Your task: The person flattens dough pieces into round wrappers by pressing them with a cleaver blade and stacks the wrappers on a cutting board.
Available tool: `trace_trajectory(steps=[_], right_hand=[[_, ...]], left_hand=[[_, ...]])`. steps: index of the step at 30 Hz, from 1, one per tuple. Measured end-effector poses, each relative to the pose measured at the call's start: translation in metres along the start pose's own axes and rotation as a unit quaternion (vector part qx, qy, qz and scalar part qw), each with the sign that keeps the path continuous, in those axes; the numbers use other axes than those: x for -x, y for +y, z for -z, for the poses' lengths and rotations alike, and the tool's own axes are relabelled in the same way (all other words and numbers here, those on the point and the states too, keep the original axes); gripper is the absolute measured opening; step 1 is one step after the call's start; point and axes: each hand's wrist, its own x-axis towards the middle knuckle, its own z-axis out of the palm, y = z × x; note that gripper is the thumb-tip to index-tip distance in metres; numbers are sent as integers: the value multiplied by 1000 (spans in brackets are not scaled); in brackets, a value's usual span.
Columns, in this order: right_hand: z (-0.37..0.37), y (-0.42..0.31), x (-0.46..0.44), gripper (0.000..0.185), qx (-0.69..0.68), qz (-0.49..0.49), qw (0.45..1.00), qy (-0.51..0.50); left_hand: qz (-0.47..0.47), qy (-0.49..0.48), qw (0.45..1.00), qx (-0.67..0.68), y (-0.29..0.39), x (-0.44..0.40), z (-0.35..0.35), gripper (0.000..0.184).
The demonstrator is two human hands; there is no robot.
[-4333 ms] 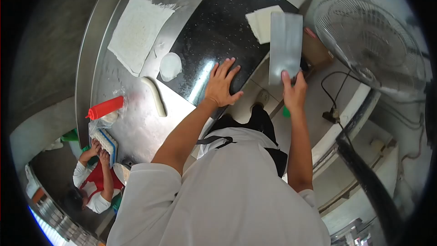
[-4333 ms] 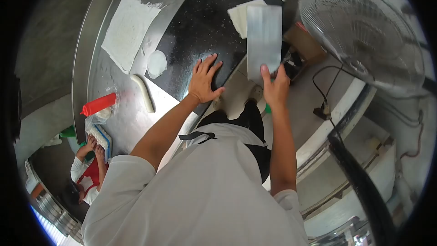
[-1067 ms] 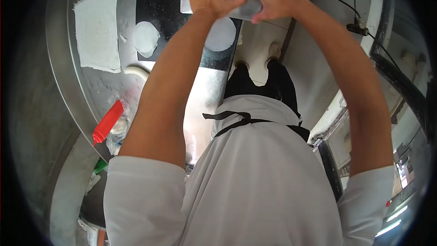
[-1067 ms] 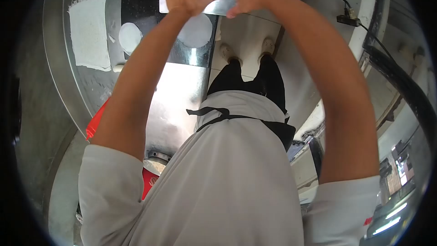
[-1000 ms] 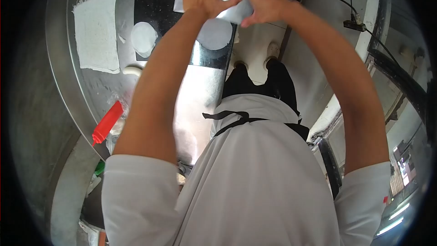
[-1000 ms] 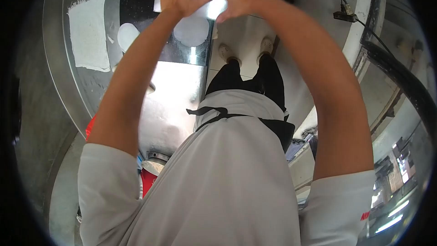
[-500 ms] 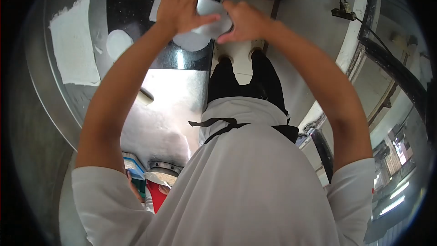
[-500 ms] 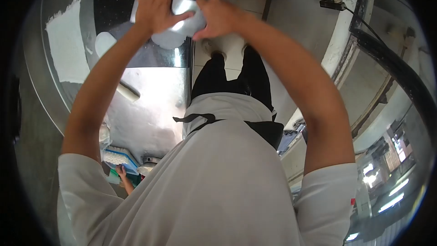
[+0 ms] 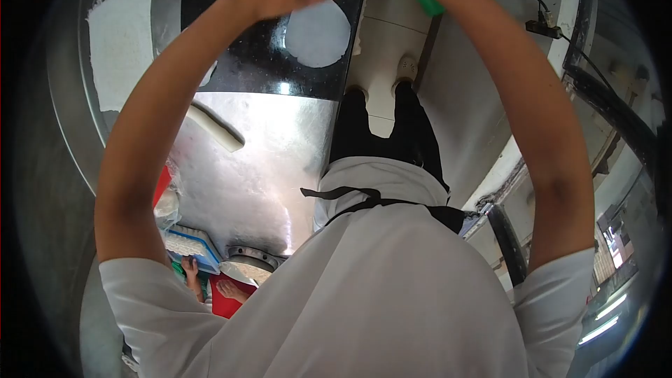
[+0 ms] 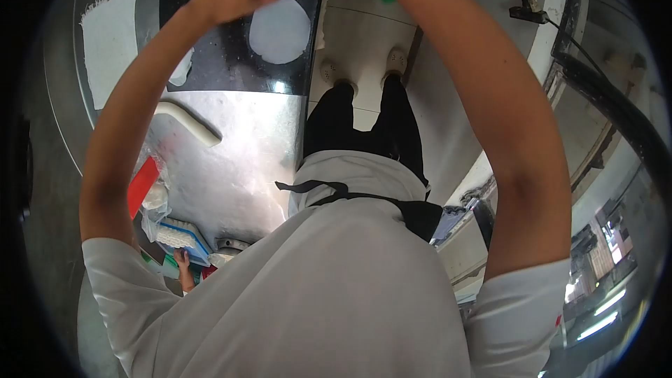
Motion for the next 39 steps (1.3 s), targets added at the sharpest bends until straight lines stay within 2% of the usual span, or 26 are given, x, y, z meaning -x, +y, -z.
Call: trace_trajectory(steps=[1,2,3,4,7,8,11,12,15,16,20,26,29,32,35,39], right_hand=[[-23,30,-3,62,-4,-13,1000,-26],[-24,-1,39,52,-6,119,990,77],[-33,-8,69,55,-137,114,984,29],[-34,-26,99,62,-145,15,988,-46],[-62,-35,152,58,-235,-31,968,-84],[-64,-40,164,57,-260,-56,959,-99],[-78,-48,187,55,-179,-43,978,-102],[-78,-52,191,55,-171,-55,977,-113],[-75,-56,191,56,-203,-74,969,-116],[-76,-56,190,56,-197,-64,972,-110],[-76,-50,189,56,-176,-59,977,-105],[-74,-54,188,55,-171,-58,978,-106],[-71,-55,188,55,-172,-74,975,-118],[-71,-56,188,55,-176,-69,975,-114],[-75,-54,190,55,-181,-48,978,-97],[-78,-61,202,55,-149,-53,984,-87]], left_hand=[[-75,-19,994,75,8,16,-1,89],[-91,-44,993,55,24,26,5,84],[-102,-69,992,35,41,32,13,81],[-120,-66,990,20,50,32,17,74],[-5,-147,987,69,61,18,18,65],[23,-215,974,66,63,9,28,49],[55,-375,921,87,65,-2,60,35],[18,-313,944,104,61,7,53,33],[67,-161,960,220,59,29,24,35],[107,-178,953,220,64,33,23,35],[154,-190,940,238,76,45,23,34],[159,-230,943,183,82,50,24,24],[128,-244,948,160,81,47,30,19],[54,-115,971,201,62,50,26,10],[136,-200,930,277,61,35,70,10],[140,-172,931,290,57,37,78,12]])
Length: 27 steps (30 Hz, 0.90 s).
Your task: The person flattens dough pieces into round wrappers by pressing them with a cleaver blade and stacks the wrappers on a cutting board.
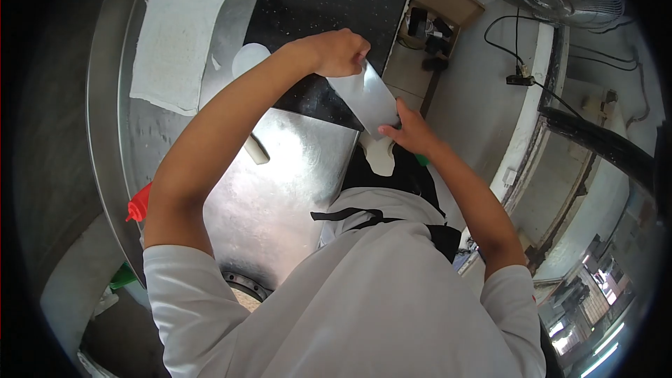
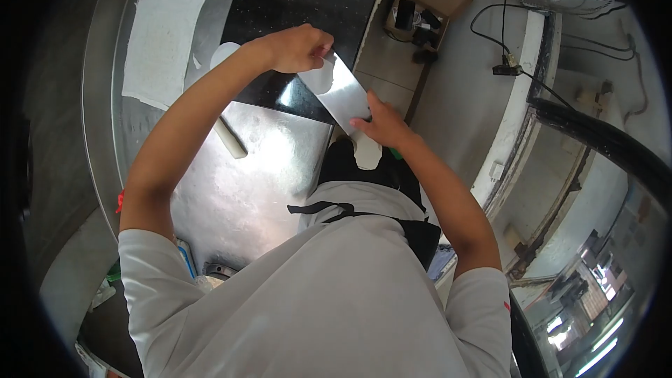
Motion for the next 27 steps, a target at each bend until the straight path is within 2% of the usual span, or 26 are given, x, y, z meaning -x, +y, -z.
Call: trace_trajectory(steps=[3,5,8,9,10,12,13,16,18,21,22,23,26,27], right_hand=[[-3,7,24,56,16,8,995,-98],[-8,-5,43,57,32,-18,997,-75],[-12,-16,59,54,7,-48,999,-15],[-16,-6,61,51,-6,-40,999,19],[-16,-11,63,49,-19,-32,998,52],[-6,-16,66,42,-40,-35,996,75],[0,-14,65,41,-38,-33,995,82],[24,-14,51,41,-51,-44,996,66],[40,-4,37,41,-49,-27,998,35],[64,3,5,42,-28,86,996,23],[72,2,-9,42,-14,89,996,1],[83,2,-21,42,4,91,996,-22],[115,-20,-47,42,26,99,991,-85],[120,-30,-58,41,28,110,988,-107]], left_hand=[[3,14,1000,13,-5,6,-1,16],[28,19,998,47,-9,10,1,19],[-20,111,992,57,-31,28,3,28],[7,136,986,100,-44,31,3,35],[40,188,976,104,-60,36,1,35],[105,296,944,104,-92,51,-1,34],[169,321,915,179,-110,60,-6,34],[272,395,819,314,-152,92,-26,40],[326,437,769,334,-167,115,-41,44],[421,498,667,361,-152,136,-52,49],[451,513,632,367,-150,140,-55,50],[429,565,613,348,-164,145,-69,48],[382,644,637,183,-122,178,-95,42],[383,656,633,147,-115,185,-125,38]])
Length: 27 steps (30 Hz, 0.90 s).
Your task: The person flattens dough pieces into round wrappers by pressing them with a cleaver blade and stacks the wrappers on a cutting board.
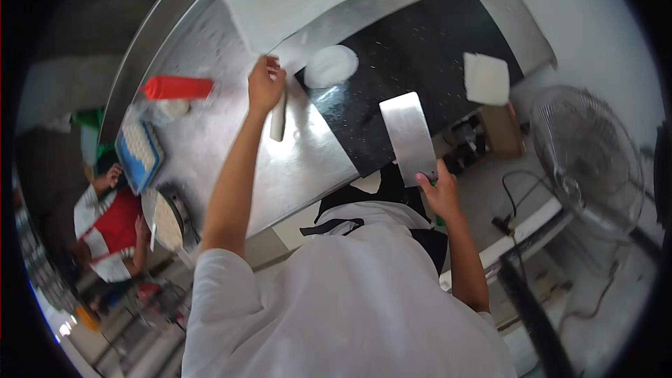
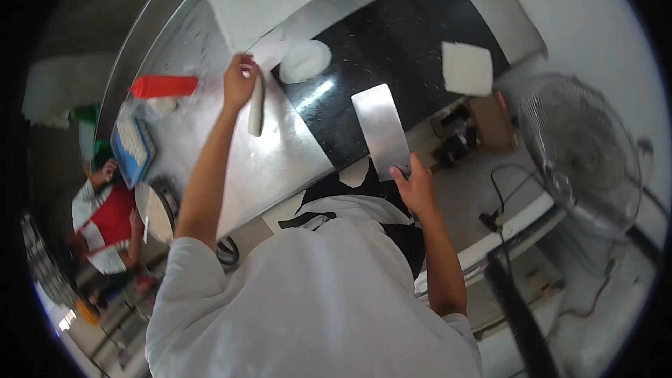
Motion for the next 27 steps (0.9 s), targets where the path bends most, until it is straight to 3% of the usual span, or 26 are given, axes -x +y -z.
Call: trace_trajectory(steps=[2,3,4,5,7,12,17,18,22,25,27], right_hand=[[0,-7,-19,37,86,66,994,1],[-3,-11,-25,34,128,98,987,4],[-8,-20,-34,35,119,108,986,-33],[-16,-34,-46,36,113,114,985,-68],[-36,-63,-63,35,143,134,972,-128],[-106,-146,-88,30,294,218,910,-195],[-138,-167,-93,33,415,218,860,-200],[-142,-169,-90,35,429,228,852,-196],[-176,-118,-92,38,452,302,827,-144],[-207,-142,-84,48,464,206,847,-157],[-204,-138,-86,52,384,214,885,-154]], left_hand=[[-4,97,990,-102,-34,70,-1,32],[-3,119,988,-96,-43,104,-1,30],[79,94,992,-6,-44,134,-1,32],[89,97,989,65,-41,155,-2,37],[55,110,992,24,-35,177,5,40],[54,136,988,46,-45,197,10,30],[38,137,988,62,-68,193,14,16],[-6,137,990,46,-88,191,7,19],[-29,134,990,29,-96,179,13,38],[-42,123,989,75,-88,179,20,34],[-11,100,994,47,-84,182,28,34]])
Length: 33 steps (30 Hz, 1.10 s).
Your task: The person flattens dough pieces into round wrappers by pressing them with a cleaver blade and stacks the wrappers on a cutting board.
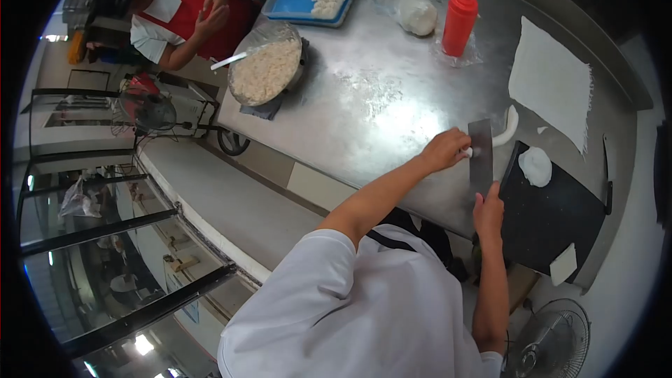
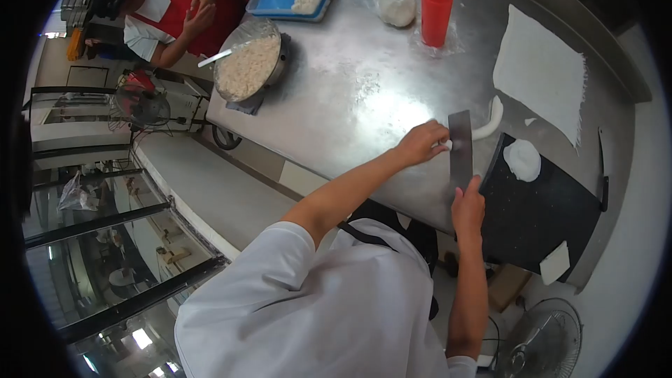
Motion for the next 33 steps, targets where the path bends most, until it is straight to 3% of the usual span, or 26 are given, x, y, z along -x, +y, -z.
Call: trace_trajectory(steps=[2,3,4,5,6,8,11,14,15,18,21,23,25,26,27,30,31,33], right_hand=[[-7,7,3,57,-99,1,994,48],[-10,13,24,60,-147,-16,986,80],[-10,23,51,63,-190,-44,973,123],[-12,29,74,59,-204,-93,955,192],[-20,45,97,59,-215,-123,933,260],[-26,73,142,55,-335,-256,855,301],[-12,94,198,48,-357,-351,768,400],[-15,117,244,46,-377,-400,707,445],[-14,117,252,45,-385,-416,682,463],[-16,116,270,42,-402,-451,621,499],[-46,121,286,43,-408,-478,599,497],[-71,135,287,45,-409,-488,590,497],[-70,142,288,43,-428,-480,588,490],[-66,141,286,42,-438,-475,589,485],[-55,141,283,40,-454,-467,586,482],[-24,150,272,38,-480,-441,596,468],[-23,160,270,38,-477,-434,607,464],[-21,174,267,38,-470,-418,628,458]], left_hand=[[50,-21,998,11,12,0,2,38],[30,63,996,61,14,4,-8,42],[123,33,982,136,35,0,-5,44],[86,10,980,179,47,-4,-8,38],[84,-104,978,157,78,-14,-1,29],[23,-253,941,224,119,-27,-28,22],[-138,-387,885,218,167,-42,-99,21],[-238,-473,842,-99,169,-51,-177,22],[-224,-522,818,-85,173,-61,-180,29],[-259,-515,798,-177,194,-67,-171,37],[-222,-460,848,-144,196,-69,-171,45],[-245,-336,905,-93,188,-96,-171,47],[-86,-113,971,-193,182,-129,-160,54],[-110,55,937,-326,149,-142,-167,63],[105,8,951,-292,132,-161,-165,63],[130,-259,938,-188,99,-194,-143,60],[87,-209,951,-209,100,-190,-145,51],[132,-226,946,-191,103,-195,-145,49]])
